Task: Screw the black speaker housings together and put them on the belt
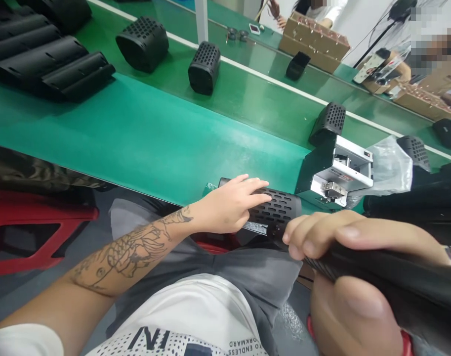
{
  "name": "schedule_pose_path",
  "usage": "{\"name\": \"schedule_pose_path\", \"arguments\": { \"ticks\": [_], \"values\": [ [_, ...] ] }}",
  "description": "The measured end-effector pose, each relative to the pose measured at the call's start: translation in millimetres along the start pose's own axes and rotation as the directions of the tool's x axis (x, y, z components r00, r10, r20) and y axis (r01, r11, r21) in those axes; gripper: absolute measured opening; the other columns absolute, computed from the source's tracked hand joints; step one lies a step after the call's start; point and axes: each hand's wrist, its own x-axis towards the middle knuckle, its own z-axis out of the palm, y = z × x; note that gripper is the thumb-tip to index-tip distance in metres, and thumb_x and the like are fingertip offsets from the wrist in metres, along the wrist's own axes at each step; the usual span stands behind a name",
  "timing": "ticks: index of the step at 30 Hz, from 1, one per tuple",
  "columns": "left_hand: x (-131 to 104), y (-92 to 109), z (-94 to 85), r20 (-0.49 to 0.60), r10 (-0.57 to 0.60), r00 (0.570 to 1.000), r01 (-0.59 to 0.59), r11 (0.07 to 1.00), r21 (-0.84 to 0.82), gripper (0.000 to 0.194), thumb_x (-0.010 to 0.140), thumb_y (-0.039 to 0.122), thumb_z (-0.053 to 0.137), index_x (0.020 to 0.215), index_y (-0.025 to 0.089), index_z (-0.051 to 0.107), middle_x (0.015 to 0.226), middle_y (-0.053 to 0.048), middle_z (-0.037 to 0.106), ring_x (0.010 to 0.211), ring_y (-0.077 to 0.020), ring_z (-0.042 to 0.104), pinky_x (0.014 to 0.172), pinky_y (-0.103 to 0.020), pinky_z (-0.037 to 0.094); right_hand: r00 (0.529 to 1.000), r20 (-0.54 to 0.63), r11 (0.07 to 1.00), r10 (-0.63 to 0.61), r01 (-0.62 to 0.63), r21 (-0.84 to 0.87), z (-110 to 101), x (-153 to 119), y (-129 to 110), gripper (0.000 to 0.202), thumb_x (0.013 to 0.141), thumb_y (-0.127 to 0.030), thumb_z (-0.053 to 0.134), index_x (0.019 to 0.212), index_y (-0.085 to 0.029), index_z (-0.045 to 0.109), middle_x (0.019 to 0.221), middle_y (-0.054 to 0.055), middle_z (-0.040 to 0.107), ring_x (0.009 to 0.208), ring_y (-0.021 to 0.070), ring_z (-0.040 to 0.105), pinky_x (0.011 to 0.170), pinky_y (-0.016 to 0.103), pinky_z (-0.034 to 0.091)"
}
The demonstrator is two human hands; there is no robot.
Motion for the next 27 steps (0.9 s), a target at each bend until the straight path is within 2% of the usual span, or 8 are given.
{"name": "schedule_pose_path", "arguments": {
  "ticks": [5, 9, 13, 20, 27],
  "values": [
    [0.3, -0.5, 1.8, 0.01, 0.0, 1.0, 0.0, 1.0, 0.016, 0.043, 0.096, 0.01, 0.063, 0.135, 0.013, 0.081, 0.162, -0.024, 0.073, 0.148, -0.0364, 0.07, 0.132, -0.054, 0.049, 0.983, -0.103, 0.986, -0.152, 0.159, 0.059, 20.5, 23.7, 32.8, 0.022, 0.09, -0.038, 0.097, 0.107, -0.027, 0.088, 0.078, 0.003, 0.077, 0.06, 0.0278, 0.071, 0.058, 0.055, 0.065],
    [-0.7, -0.9, -0.2, 0.009, -0.007, 1.0, 0.007, 1.0, -0.008, 0.044, 0.095, 0.008, 0.063, 0.134, 0.016, 0.082, 0.162, -0.021, 0.073, 0.148, -0.0354, 0.07, 0.131, -0.053, 0.049, 0.99, -0.083, 0.985, -0.117, 0.127, 0.12, 24.5, 28.1, 47.6, 0.022, 0.09, -0.042, 0.098, 0.103, -0.028, 0.087, 0.073, 0.001, 0.074, 0.056, 0.024, 0.069, 0.054, 0.048, 0.063],
    [-0.1, -0.2, -1.5, 0.017, -0.012, 1.0, 0.012, 0.999, -0.039, 0.047, 0.094, 0.007, 0.063, 0.135, 0.016, 0.083, 0.163, -0.022, 0.072, 0.149, -0.0366, 0.069, 0.13, -0.054, 0.049, 0.992, -0.022, 0.975, -0.121, 0.123, 0.186, 24.5, 28.5, 53.8, 0.021, 0.09, -0.037, 0.097, 0.102, -0.024, 0.086, 0.073, 0.002, 0.074, 0.053, 0.023, 0.067, 0.05, 0.045, 0.061],
    [4.6, 0.5, -12.1, 0.106, -0.036, 0.994, 0.048, 0.992, -0.114, 0.048, 0.096, 0.006, 0.06, 0.137, 0.014, 0.083, 0.167, -0.021, 0.07, 0.154, -0.0362, 0.066, 0.133, -0.055, 0.048, 0.976, 0.149, 0.965, -0.157, 0.119, 0.236, 24.5, 34.6, 54.4, 0.016, 0.094, -0.029, 0.092, 0.106, -0.02, 0.085, 0.074, 0.002, 0.074, 0.056, 0.021, 0.07, 0.052, 0.042, 0.065],
    [8.9, 1.9, -21.8, 0.159, -0.072, 0.985, 0.096, 0.984, -0.147, 0.046, 0.097, 0.004, 0.061, 0.133, 0.019, 0.084, 0.165, -0.017, 0.072, 0.15, -0.0348, 0.068, 0.13, -0.051, 0.052, 0.966, 0.221, 0.975, -0.138, 0.093, 0.201, 17.8, 33.3, 58.4, 0.014, 0.096, -0.03, 0.089, 0.107, -0.023, 0.083, 0.072, 0.003, 0.07, 0.056, 0.0216, 0.069, 0.053, 0.044, 0.066]
  ]
}}
